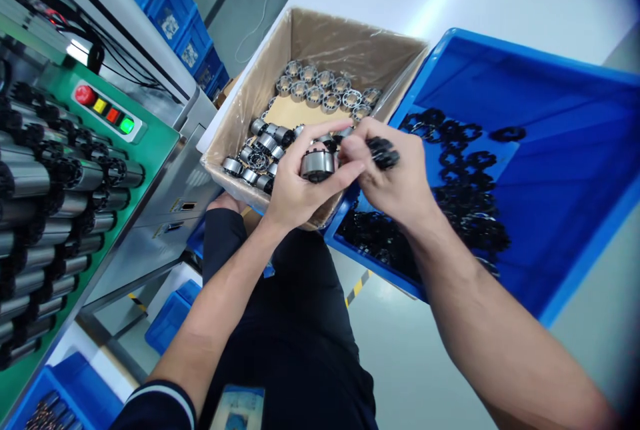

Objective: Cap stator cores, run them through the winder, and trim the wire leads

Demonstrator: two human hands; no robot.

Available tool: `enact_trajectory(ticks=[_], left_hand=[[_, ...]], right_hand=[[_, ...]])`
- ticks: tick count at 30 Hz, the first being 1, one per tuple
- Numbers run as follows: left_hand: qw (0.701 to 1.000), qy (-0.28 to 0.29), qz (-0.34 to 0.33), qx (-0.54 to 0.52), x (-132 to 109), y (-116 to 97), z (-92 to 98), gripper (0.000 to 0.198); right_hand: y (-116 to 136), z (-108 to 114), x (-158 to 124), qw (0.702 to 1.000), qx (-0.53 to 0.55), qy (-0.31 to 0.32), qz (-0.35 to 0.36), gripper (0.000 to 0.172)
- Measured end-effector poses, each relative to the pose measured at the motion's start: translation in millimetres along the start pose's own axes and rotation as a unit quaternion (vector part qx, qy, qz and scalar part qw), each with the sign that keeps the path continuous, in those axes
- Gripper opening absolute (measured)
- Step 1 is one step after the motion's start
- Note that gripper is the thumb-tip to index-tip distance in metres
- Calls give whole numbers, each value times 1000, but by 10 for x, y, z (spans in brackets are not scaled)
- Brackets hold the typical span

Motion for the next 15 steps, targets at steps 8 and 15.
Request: enact_trajectory(ticks=[8, 15], left_hand=[[999, -2, -35, -31, -2, -14, 33, 37], [988, -37, 76, -127, -5, 56, 38, 43]], right_hand=[[-32, 172, -1, 995, -13, 94, 18, 20], [-101, 146, -31, 994, 112, 4, 8, 26]])
Point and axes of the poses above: each hand's wrist, its own x-axis towards the middle knuckle, its own z-axis out of the back of the hand, y = z × x, the point moved 1 cm from there along x, towards the middle knuckle, and after that the axes turned 10 degrees about z, right-handed, at the moved point
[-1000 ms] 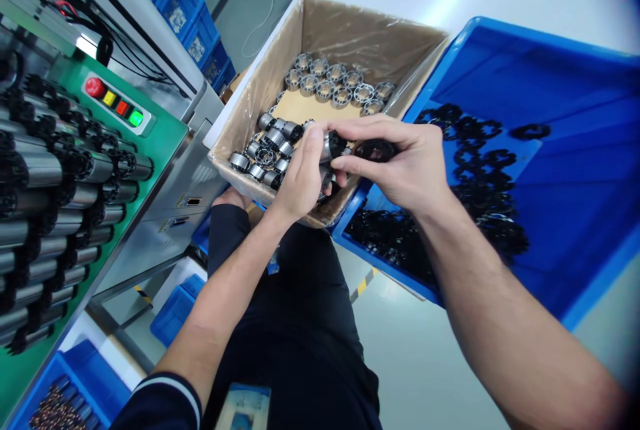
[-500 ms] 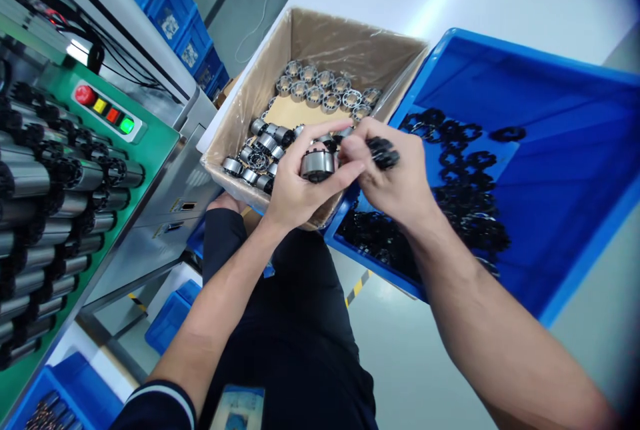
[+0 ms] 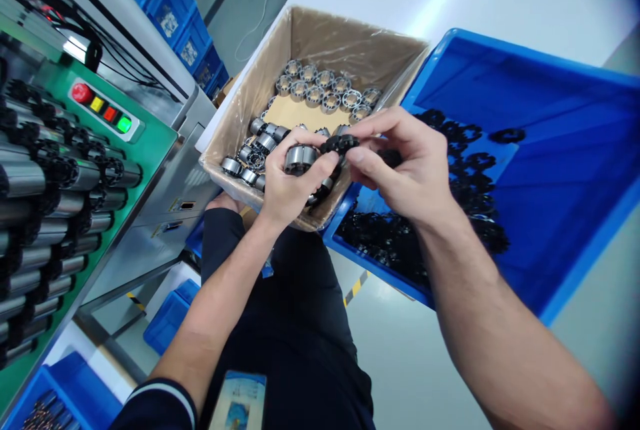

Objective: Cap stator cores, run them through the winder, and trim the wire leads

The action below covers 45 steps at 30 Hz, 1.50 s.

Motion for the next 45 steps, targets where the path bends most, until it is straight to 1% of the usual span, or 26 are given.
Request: enact_trajectory(ticks=[2, 4, 7, 9, 10, 12, 14, 17, 20, 22, 24, 27, 29, 31, 33, 35, 39, 43, 45], left_hand=[[1000, 14, 12, -8, -14, -9, 3, 44], [998, 38, 33, -34, -17, -47, 12, 46], [984, 71, 112, -121, 10, -124, 25, 49], [974, 67, 155, -152, 34, -155, 15, 54], [973, 60, 164, -149, 42, -158, 1, 57], [979, 40, 161, -121, 45, -142, -38, 60], [982, 29, 159, -98, 31, -108, -76, 63], [976, 46, 192, -89, 2, -70, -101, 68], [972, 52, 217, -77, -22, -80, -92, 61], [973, 44, 219, -61, -36, -98, -84, 57], [974, 46, 218, -47, -44, -103, -79, 58], [975, 68, 205, -42, -32, -63, -67, 63], [976, 92, 191, -56, -9, -19, -55, 68], [974, 113, 184, -69, 16, 17, -44, 70], [972, 121, 188, -74, 35, 37, -35, 68], [971, 123, 192, -74, 46, 41, -30, 67], [974, 115, 188, -57, 40, 42, -23, 69], [978, 114, 172, -39, 6, 56, -42, 71], [979, 120, 162, -29, 7, 51, -44, 73]], right_hand=[[4, -16, -9, 999, -23, -24, 9, 23], [20, -33, -14, 997, -59, -42, 10, 23], [45, -46, -9, 994, -97, -57, 4, 28], [59, -46, 2, 991, -117, -58, 21, 27], [63, -47, 7, 990, -128, -55, 39, 24], [61, -53, 12, 986, -143, -50, 72, 19], [42, -71, 5, 984, -147, -53, 83, 18], [6, -114, -25, 984, -152, -73, 64, 18], [-4, -158, -47, 982, -169, -68, 39, 14], [5, -175, -45, 984, -166, -61, 31, 12], [19, -180, -35, 986, -148, -65, 39, 13], [29, -175, -22, 987, -133, -76, 44, 12], [18, -169, -23, 989, -125, -75, 19, 10], [-8, -164, -30, 992, -99, -70, -28, 11], [-36, -161, -38, 993, -63, -65, -72, 14], [-54, -159, -45, 993, -45, -68, -89, 15], [-33, -191, -65, 991, -93, -81, -49, 13], [43, -288, -60, 988, -125, -92, 15, 5], [50, -273, -23, 989, -128, -71, 37, 6]])
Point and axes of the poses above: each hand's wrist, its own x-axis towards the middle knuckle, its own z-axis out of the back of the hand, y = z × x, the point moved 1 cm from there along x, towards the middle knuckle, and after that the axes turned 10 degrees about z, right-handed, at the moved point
